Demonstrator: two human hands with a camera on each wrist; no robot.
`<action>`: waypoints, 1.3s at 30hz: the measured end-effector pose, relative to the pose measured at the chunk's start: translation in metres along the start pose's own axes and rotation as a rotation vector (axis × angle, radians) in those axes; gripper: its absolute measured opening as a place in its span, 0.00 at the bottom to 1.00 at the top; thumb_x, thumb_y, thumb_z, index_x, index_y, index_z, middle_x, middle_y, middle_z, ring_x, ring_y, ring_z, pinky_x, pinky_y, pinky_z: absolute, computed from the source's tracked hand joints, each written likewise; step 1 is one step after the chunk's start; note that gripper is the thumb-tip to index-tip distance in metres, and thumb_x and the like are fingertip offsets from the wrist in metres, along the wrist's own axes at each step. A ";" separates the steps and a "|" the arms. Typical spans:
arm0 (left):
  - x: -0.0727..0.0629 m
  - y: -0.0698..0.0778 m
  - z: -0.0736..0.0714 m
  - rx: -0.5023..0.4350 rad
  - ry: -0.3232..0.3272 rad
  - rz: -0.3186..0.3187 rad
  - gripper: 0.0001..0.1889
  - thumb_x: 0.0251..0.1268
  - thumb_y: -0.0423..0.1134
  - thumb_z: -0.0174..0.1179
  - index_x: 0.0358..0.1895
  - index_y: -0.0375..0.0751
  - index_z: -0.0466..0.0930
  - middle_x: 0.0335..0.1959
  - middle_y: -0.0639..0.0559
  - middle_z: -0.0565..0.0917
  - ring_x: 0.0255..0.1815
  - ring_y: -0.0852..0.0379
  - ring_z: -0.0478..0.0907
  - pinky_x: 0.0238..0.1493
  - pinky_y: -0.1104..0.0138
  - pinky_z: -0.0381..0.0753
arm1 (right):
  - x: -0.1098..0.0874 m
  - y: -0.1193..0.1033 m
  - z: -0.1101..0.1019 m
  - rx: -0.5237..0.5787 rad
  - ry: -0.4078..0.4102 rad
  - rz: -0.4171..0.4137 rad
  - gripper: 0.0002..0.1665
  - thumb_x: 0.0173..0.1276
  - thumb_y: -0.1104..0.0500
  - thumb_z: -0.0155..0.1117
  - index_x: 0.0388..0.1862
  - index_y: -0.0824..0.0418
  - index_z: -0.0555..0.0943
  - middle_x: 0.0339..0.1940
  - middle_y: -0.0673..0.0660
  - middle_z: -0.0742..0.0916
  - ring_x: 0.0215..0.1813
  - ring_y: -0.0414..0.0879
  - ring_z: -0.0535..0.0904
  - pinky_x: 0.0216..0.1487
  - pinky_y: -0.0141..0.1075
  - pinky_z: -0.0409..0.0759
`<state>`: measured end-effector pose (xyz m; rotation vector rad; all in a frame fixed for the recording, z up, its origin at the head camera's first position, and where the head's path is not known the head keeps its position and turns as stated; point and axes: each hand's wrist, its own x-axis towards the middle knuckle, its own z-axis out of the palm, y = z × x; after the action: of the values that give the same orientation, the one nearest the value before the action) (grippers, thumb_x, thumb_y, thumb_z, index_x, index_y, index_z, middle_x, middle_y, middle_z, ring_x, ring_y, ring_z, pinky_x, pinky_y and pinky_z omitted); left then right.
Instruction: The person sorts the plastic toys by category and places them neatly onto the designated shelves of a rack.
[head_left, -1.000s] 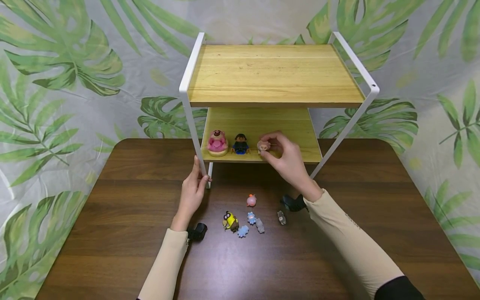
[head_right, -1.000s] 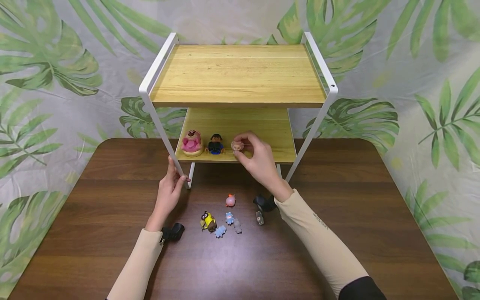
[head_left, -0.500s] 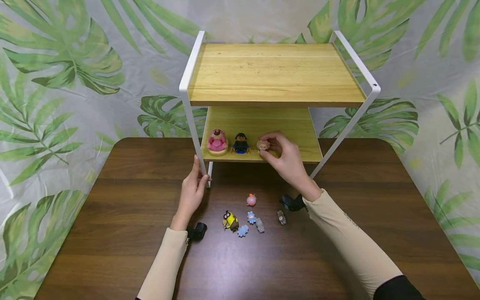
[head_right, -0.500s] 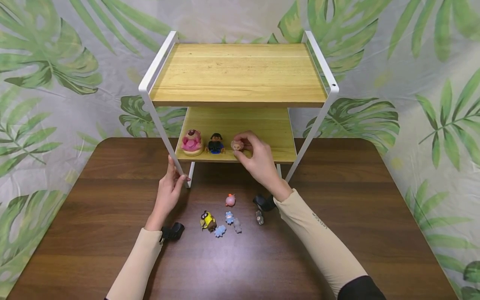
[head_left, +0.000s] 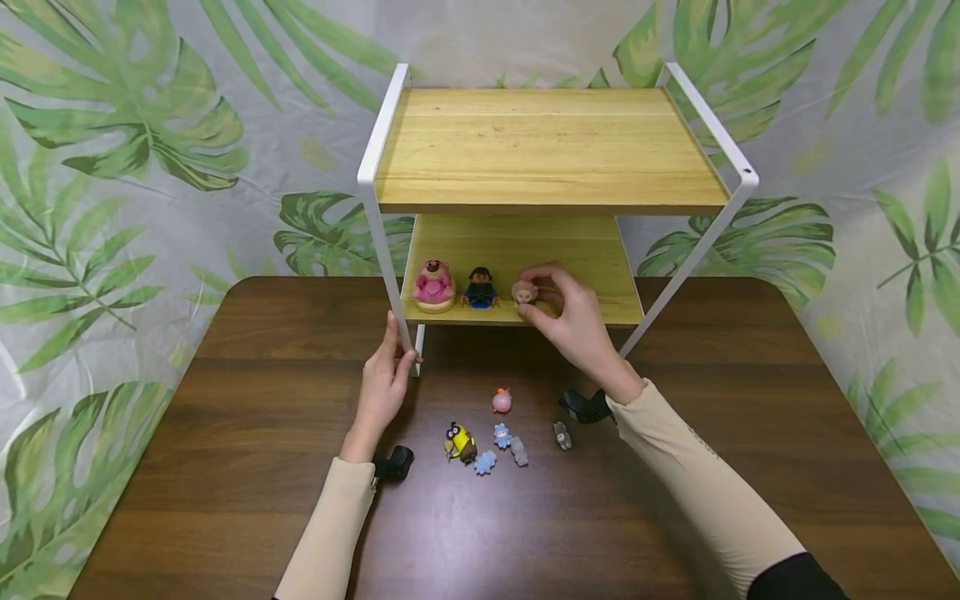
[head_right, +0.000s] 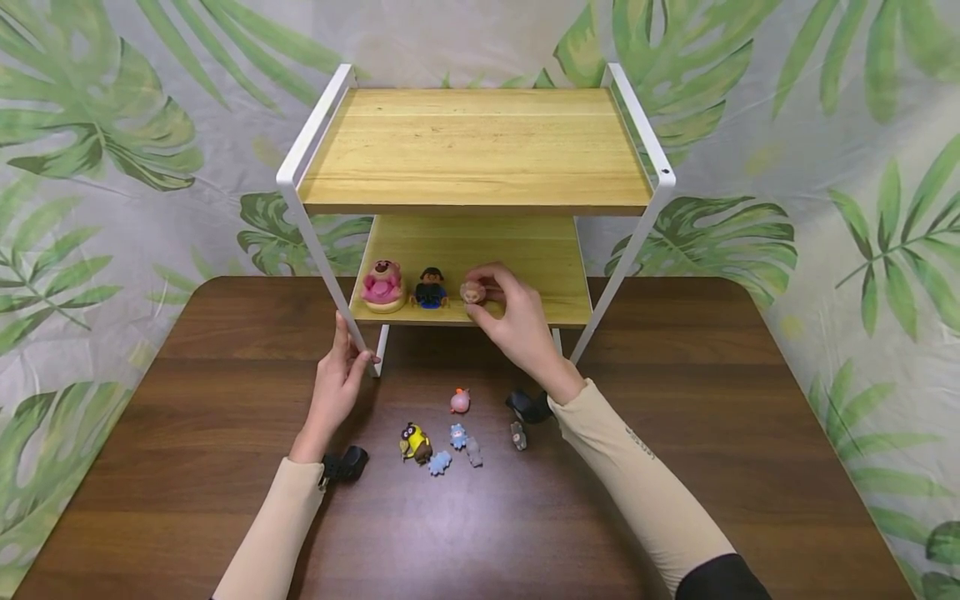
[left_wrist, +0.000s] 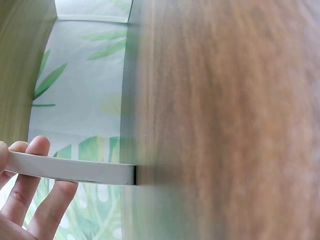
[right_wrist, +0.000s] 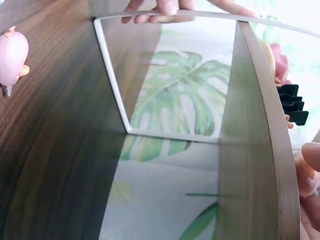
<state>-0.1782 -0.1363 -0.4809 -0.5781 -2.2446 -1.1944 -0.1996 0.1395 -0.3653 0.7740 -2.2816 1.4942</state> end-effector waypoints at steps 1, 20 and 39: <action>0.000 0.000 0.000 0.000 0.000 0.001 0.53 0.65 0.23 0.55 0.73 0.81 0.32 0.28 0.38 0.76 0.28 0.45 0.80 0.28 0.53 0.79 | 0.000 0.000 0.000 0.007 0.002 0.004 0.21 0.60 0.71 0.68 0.52 0.69 0.76 0.50 0.62 0.81 0.52 0.52 0.79 0.51 0.35 0.77; 0.000 0.001 0.000 -0.004 0.009 0.006 0.53 0.65 0.23 0.55 0.73 0.81 0.33 0.28 0.40 0.76 0.28 0.46 0.81 0.28 0.54 0.79 | -0.012 -0.037 -0.016 0.096 0.055 0.021 0.20 0.58 0.81 0.62 0.51 0.82 0.71 0.50 0.75 0.78 0.52 0.66 0.76 0.55 0.50 0.74; -0.001 0.001 0.001 0.006 0.015 0.010 0.54 0.65 0.23 0.56 0.73 0.80 0.33 0.27 0.40 0.76 0.28 0.46 0.80 0.28 0.54 0.79 | -0.038 -0.007 -0.016 0.182 0.107 -0.023 0.14 0.62 0.79 0.60 0.47 0.76 0.75 0.45 0.68 0.82 0.46 0.53 0.80 0.49 0.33 0.77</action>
<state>-0.1775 -0.1355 -0.4813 -0.5760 -2.2300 -1.1826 -0.1650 0.1623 -0.3733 0.7462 -2.0748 1.7069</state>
